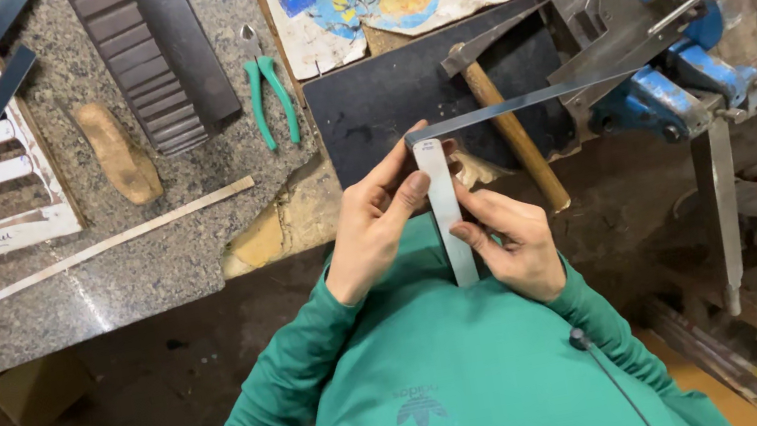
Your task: The person assembles a metal frame by cutting white plastic strips to size using a manual guillotine cutter and hammering them into a metal jig. They repeatedly pick up metal bars, cut the plastic, and fit the pieces together on a workbench.
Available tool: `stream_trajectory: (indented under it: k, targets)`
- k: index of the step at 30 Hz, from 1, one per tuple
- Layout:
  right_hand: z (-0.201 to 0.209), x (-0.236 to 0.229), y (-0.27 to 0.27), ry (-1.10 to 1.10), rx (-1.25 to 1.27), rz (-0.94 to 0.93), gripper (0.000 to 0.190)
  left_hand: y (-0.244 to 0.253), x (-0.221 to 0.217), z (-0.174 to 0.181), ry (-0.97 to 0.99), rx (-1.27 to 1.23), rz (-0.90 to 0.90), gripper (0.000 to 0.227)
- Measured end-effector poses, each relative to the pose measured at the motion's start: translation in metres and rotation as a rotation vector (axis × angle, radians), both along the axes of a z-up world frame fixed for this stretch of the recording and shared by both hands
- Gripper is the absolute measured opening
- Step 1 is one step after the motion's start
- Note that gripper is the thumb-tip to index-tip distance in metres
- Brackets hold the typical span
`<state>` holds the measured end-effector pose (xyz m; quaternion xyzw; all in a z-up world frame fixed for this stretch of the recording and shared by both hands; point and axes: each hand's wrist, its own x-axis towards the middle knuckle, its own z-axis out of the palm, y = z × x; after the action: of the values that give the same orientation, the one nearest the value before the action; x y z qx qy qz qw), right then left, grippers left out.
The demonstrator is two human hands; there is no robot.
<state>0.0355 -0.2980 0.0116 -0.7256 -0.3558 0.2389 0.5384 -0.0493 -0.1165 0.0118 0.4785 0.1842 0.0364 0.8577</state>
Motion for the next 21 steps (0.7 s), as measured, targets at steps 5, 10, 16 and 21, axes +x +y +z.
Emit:
stream_trajectory:
  k: [5, 10, 16, 21]
  targets:
    - [-0.002, -0.005, -0.007, -0.015, -0.022, -0.022, 0.047, -0.007, -0.002, 0.001, 0.022, 0.062, -0.006, 0.055]
    - [-0.001, -0.006, -0.01, -0.031, -0.015, -0.022, 0.048, -0.009, -0.002, -0.003, 0.031, 0.074, -0.007, 0.056]
    - [0.0, -0.008, -0.012, -0.018, -0.012, -0.011, 0.048, -0.012, -0.005, -0.002, 0.06, 0.016, 0.002, 0.056]
    - [-0.003, -0.008, -0.012, 0.0, -0.009, -0.003, 0.048, -0.014, -0.005, -0.004, 0.065, 0.022, 0.015, 0.056]
